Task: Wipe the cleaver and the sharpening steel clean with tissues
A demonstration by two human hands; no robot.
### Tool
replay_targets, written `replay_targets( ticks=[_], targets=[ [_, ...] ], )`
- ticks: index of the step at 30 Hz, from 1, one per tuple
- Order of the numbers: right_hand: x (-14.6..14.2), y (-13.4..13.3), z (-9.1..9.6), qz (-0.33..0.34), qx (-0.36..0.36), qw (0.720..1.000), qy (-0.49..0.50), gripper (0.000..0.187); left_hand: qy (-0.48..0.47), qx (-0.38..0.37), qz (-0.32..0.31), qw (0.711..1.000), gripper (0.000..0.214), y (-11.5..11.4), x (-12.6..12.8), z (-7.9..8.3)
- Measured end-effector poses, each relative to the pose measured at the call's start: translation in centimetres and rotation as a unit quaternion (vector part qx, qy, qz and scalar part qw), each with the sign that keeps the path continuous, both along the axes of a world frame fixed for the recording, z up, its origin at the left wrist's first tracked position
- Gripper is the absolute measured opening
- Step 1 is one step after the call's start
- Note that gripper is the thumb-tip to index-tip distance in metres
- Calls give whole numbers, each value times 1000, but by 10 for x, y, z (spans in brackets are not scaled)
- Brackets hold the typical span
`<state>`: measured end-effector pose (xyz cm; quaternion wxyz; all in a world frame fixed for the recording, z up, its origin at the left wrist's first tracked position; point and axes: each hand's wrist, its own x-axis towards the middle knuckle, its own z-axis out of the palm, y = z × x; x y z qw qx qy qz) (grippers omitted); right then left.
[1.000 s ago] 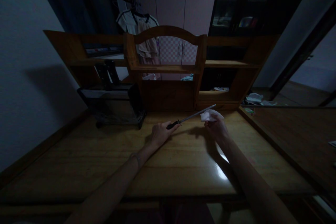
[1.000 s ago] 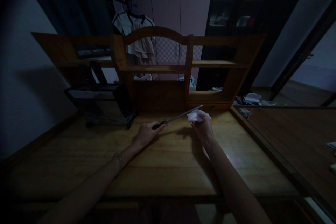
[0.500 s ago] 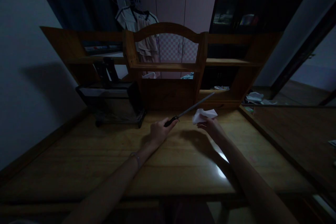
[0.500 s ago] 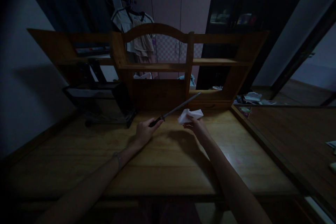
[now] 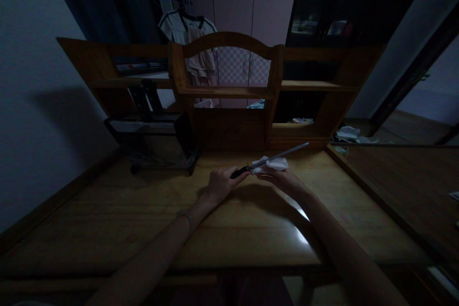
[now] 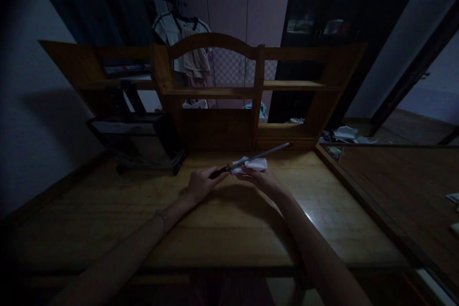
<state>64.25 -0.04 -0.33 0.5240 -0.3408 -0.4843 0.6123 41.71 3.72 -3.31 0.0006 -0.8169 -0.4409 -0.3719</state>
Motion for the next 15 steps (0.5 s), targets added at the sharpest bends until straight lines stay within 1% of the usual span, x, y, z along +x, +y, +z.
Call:
replay_targets(
  ticks=[2,4,7,11,13,15],
  targets=[
    [1,0,-1,-4,3,1000,-12,29,4,2,3,1000,49,0,-1,0],
    [1,0,-1,-16,17,998,-52,28,7,3,7,1000,49,0,-2,0],
    [3,-2,1,-29,55,989,-131,18,10,-3,8,1000,50,0,-3,2],
    [2,-5,7,-25,95,978,-182,4,2,4,5,1000,51,-1,-4,4],
    [1,-7,10,-33,99,975,-194,4,15,12,-5,1000,51,-1,-4,4],
    [-1,-8,13,-33,82,979,-184,17,32,22,-17,999,50,-1,-4,4]
  ],
)
